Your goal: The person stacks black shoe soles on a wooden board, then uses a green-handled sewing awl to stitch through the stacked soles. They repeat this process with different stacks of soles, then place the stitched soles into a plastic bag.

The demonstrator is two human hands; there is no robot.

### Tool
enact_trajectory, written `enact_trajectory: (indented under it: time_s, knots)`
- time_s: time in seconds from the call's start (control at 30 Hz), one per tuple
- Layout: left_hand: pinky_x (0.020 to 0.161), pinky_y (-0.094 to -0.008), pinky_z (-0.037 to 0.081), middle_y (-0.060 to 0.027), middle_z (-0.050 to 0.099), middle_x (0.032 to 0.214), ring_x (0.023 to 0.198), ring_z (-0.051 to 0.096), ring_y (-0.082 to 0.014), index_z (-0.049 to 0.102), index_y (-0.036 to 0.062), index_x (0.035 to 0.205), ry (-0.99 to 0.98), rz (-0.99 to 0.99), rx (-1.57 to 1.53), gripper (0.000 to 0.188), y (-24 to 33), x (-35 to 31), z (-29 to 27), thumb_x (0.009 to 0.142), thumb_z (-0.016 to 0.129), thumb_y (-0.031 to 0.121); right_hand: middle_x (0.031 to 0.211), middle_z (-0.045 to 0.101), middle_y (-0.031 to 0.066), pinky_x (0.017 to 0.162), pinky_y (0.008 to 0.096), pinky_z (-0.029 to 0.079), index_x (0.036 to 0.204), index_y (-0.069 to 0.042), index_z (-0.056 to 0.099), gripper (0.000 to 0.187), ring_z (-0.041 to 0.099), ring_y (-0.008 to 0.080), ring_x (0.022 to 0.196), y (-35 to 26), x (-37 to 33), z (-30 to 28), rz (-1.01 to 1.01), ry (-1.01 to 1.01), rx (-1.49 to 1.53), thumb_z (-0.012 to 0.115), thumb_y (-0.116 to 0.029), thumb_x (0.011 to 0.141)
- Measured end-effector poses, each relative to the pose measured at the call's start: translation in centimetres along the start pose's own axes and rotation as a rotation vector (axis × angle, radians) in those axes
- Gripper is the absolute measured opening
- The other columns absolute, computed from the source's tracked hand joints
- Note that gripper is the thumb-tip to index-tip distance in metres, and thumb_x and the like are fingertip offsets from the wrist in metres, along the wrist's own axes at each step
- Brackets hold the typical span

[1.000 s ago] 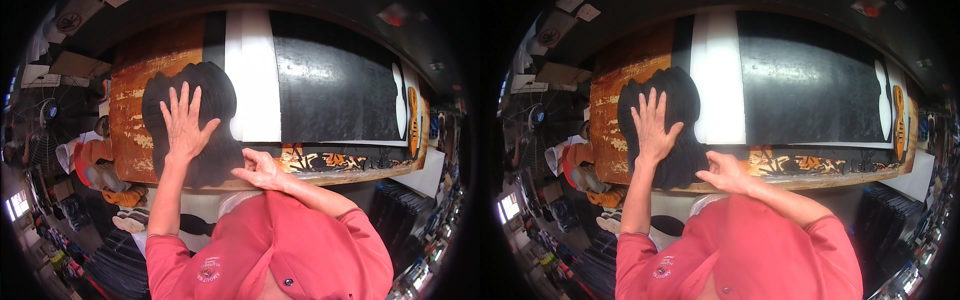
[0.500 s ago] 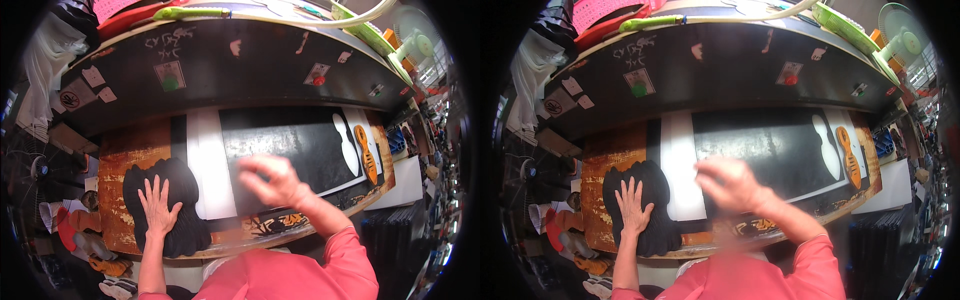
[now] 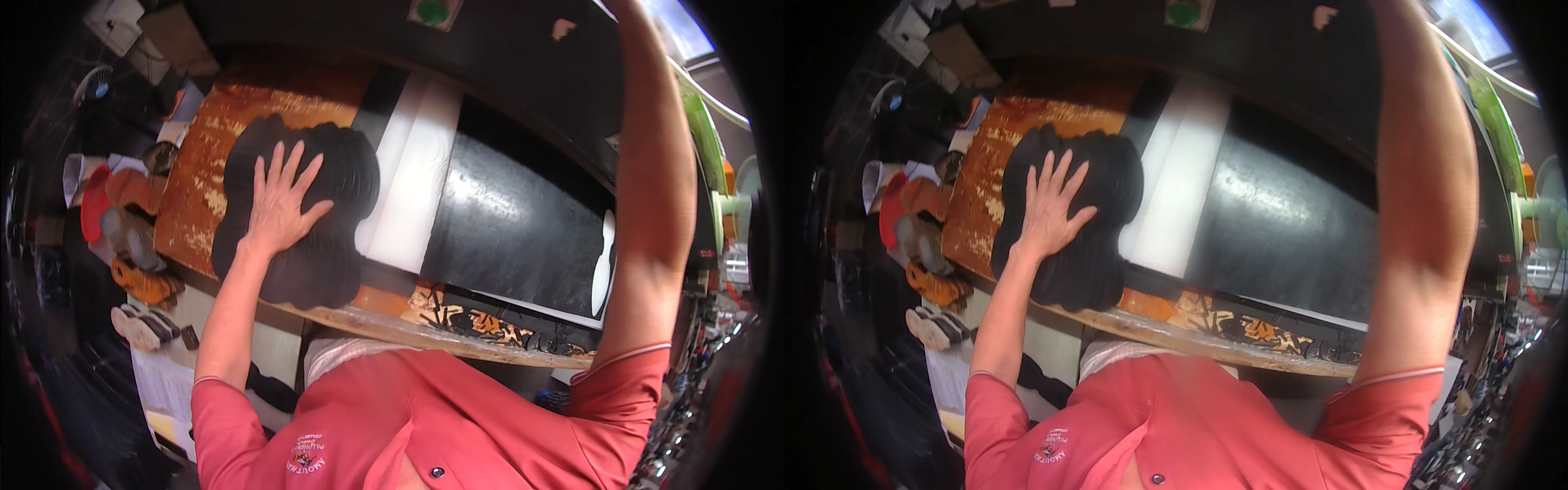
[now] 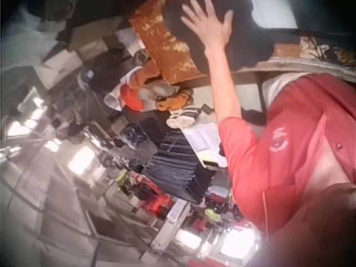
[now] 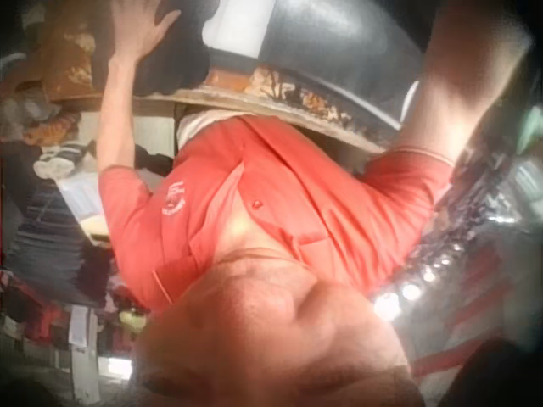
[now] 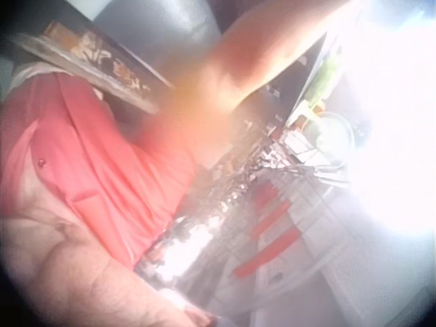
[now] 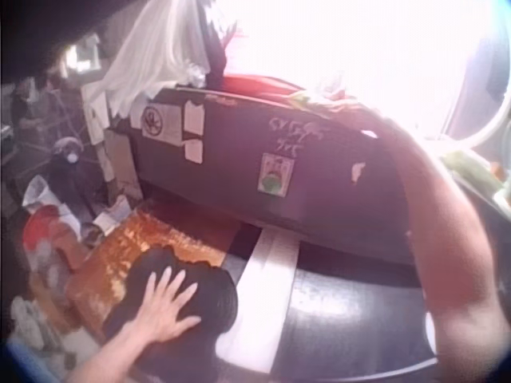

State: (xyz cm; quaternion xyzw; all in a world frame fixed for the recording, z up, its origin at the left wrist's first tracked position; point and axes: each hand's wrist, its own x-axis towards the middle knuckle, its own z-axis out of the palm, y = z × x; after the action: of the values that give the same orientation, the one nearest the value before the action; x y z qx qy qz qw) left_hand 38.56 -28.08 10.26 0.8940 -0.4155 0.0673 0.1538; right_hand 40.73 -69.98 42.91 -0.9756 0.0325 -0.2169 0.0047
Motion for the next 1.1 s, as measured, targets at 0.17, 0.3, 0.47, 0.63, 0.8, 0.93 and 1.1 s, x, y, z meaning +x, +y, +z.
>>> enact_trajectory:
  time_s: [0.17,0.3,0.47,0.63,0.8,0.93,1.1]
  knots:
    - [0.131,-0.0647,0.013,-0.0148,0.032,0.174,0.163,0.021,-0.0432,0.044,0.0246,0.165,0.033,-0.018,-0.004,0.076,-0.2,-0.3,0.5,0.1,0.068,0.054,0.111,0.075,0.0162,0.088,0.0383,0.06,0.125,-0.006,0.07,0.023,0.073,0.0264,0.099,3.4,0.2,0.3,0.023,-0.027,0.049,0.068,-0.014,0.103]
    - [0.133,-0.062,0.013,-0.0165,0.033,0.174,0.163,0.022,-0.0416,0.046,0.0228,0.164,-0.003,-0.053,0.006,0.074,0.0,-0.1,0.2,0.1,0.067,0.054,0.111,0.076,0.0148,0.089,0.0364,0.059,0.123,-0.004,0.072,0.02,0.073,0.0234,0.099,5.8,-0.9,-1.0,0.007,0.0,0.17,0.066,-0.011,0.105]
    - [0.132,-0.061,0.013,-0.0207,0.031,0.174,0.164,0.02,-0.0444,0.042,0.0095,0.165,0.188,-0.043,-0.347,0.077,-2.7,-1.0,-0.8,0.104,0.065,0.051,0.11,0.076,0.0131,0.09,0.034,0.059,0.121,-0.003,0.074,0.018,0.074,0.0198,0.1,4.2,-8.5,-3.1,-0.12,0.077,0.509,0.064,-0.008,0.107]
    - [0.132,-0.0574,0.014,-0.0262,0.029,0.174,0.164,0.021,-0.0439,0.04,0.0053,0.166,0.131,-0.308,-0.165,0.073,-7.4,-4.1,-0.6,0.112,0.046,0.055,0.095,0.072,0.0134,0.08,0.0386,0.058,0.105,-0.001,0.071,0.016,0.072,0.0258,0.089,-4.4,-24.4,4.3,-0.079,-0.366,0.368,0.078,-0.002,0.091]
    - [0.133,-0.0533,0.017,-0.0261,0.032,0.173,0.163,0.024,-0.0425,0.04,0.0004,0.164,0.126,-0.277,-0.249,0.077,-9.2,-5.2,-0.2,0.109,0.057,0.051,0.094,0.072,0.0192,0.08,0.0506,0.058,0.101,-0.002,0.068,0.022,0.072,0.0404,0.091,-9.4,-30.7,10.1,-0.148,-0.66,0.338,0.081,-0.01,0.085]
    - [0.133,-0.0522,0.018,-0.0261,0.031,0.173,0.163,0.025,-0.0423,0.038,-0.0011,0.164,0.073,-0.288,-0.305,0.077,-9.6,-5.1,-0.6,0.109,0.057,0.049,0.093,0.073,0.0188,0.08,0.0495,0.059,0.103,-0.002,0.069,0.025,0.072,0.0397,0.09,-10.2,-30.7,11.3,-0.028,-0.453,0.322,0.082,-0.015,0.086]
    - [0.133,-0.0479,0.016,-0.0272,0.026,0.175,0.163,0.022,-0.0421,0.034,-0.0019,0.166,0.029,-0.284,-0.188,0.068,-9.9,-5.1,0.1,0.116,0.041,0.043,0.092,0.071,0.0173,0.078,0.05,0.057,0.094,-0.001,0.066,0.022,0.069,0.0418,0.087,-10.3,-30.0,11.6,-0.115,-0.622,0.433,0.082,-0.013,0.085]
